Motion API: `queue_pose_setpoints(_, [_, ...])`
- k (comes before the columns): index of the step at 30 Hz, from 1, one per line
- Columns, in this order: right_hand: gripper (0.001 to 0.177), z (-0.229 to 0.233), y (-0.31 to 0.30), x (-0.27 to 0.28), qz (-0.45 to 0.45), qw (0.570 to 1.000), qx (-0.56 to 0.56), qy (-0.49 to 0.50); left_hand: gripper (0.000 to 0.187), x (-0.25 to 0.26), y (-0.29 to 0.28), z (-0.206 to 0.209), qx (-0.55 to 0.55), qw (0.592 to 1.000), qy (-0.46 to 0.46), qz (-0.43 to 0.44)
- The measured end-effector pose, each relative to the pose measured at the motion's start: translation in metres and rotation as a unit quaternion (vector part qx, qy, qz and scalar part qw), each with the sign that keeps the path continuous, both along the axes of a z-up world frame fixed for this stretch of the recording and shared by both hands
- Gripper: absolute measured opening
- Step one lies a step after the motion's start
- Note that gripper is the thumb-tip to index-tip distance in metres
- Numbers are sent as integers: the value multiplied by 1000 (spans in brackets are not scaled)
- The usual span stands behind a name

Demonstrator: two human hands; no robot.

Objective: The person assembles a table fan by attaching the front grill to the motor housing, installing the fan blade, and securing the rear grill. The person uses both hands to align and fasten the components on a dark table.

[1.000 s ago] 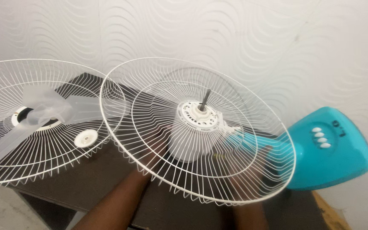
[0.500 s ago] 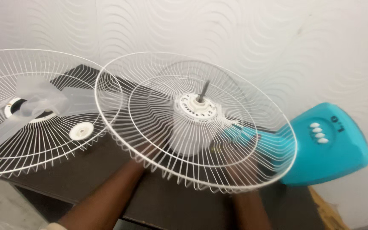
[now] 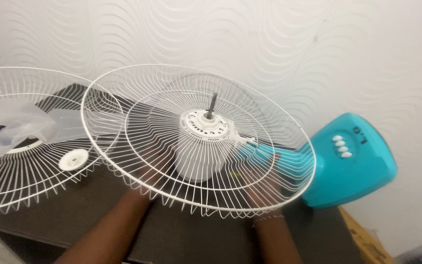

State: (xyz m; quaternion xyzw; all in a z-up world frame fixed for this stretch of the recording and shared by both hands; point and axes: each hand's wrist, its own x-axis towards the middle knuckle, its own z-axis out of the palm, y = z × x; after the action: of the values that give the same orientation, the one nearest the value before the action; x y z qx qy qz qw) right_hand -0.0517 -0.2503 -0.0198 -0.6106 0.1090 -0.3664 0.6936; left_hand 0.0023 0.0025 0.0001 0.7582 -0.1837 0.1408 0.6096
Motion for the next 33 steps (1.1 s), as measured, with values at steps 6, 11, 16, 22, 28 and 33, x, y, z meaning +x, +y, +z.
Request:
queue_pose_setpoints(6, [15,2,3,6,9,1000,7,-6,29,0,4,1,12,1000,-3,5])
queue_pose_setpoints(11, [15,-2,0,2,2,1000,3,-3,29,3,1,0,11,1000,2,-2])
queue_pose_setpoints(16, [14,-1,4,0,13,1000,5,-3,29,0,5,-1,13,1000,2,3])
queue_pose_setpoints(22, [14,0,2,-5,6,1000,-2,0,29,-2,2,2,9,1000,0,-8])
queue_pose_setpoints(28, [14,2,6,-3,7,1000,-7,-1,30,-2,6,5,6,1000,-3,-8])
queue_pose_setpoints(33, [14,3,7,-4,6,1000,-7,1,30,-6,1,6,4,1000,-10,-9])
